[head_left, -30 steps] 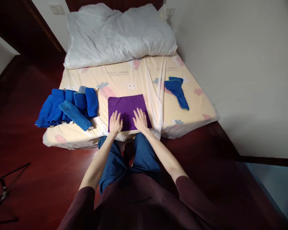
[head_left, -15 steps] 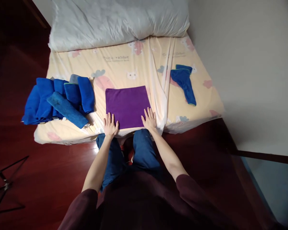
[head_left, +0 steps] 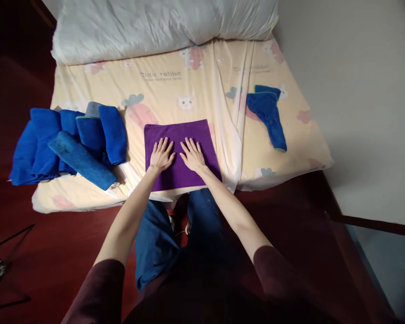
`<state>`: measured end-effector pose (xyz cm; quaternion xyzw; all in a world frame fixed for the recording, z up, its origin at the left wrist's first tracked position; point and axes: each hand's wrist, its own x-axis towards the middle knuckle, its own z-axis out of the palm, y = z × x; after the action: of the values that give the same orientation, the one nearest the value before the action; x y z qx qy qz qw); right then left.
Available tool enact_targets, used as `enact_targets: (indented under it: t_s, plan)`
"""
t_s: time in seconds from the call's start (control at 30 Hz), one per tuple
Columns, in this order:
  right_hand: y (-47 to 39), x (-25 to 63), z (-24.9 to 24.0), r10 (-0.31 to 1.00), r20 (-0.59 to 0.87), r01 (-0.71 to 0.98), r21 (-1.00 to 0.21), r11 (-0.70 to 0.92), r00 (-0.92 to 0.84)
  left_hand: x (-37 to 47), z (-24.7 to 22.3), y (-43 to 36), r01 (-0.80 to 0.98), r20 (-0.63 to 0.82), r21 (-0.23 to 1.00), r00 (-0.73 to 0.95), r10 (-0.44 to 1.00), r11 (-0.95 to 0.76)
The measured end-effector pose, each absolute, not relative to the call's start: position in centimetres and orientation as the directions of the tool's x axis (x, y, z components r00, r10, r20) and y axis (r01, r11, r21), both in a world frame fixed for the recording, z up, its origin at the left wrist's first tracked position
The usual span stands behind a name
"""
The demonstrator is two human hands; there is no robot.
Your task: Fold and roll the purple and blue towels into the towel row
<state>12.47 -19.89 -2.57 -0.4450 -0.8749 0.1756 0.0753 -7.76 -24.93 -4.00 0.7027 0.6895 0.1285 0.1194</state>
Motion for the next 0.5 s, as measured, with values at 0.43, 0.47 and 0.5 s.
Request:
enact_targets:
  t_s: [0.43,0.47,0.5]
  plan:
    - [-6.9,12.0,-6.7,0.878,-0.028,0.795,-0.440,0.419,-0.478,-15.1,-8.1,-16.5,0.871,0.136,0.462,-0.258,0.957,0.169]
    - [-6.2,12.7,-7.0,0.887,-0.028,0.806,-0.432,0.405,-0.461,-15.7,-8.1,-16.2,0.866,0.125,0.465,-0.269,0.955,0.183]
    - [-5.6,13.3,-7.3,0.894,-0.028,0.815,-0.423,0.395,-0.448,-16.3,-8.0,-16.0,0.862,0.112,0.467,-0.276,0.954,0.195]
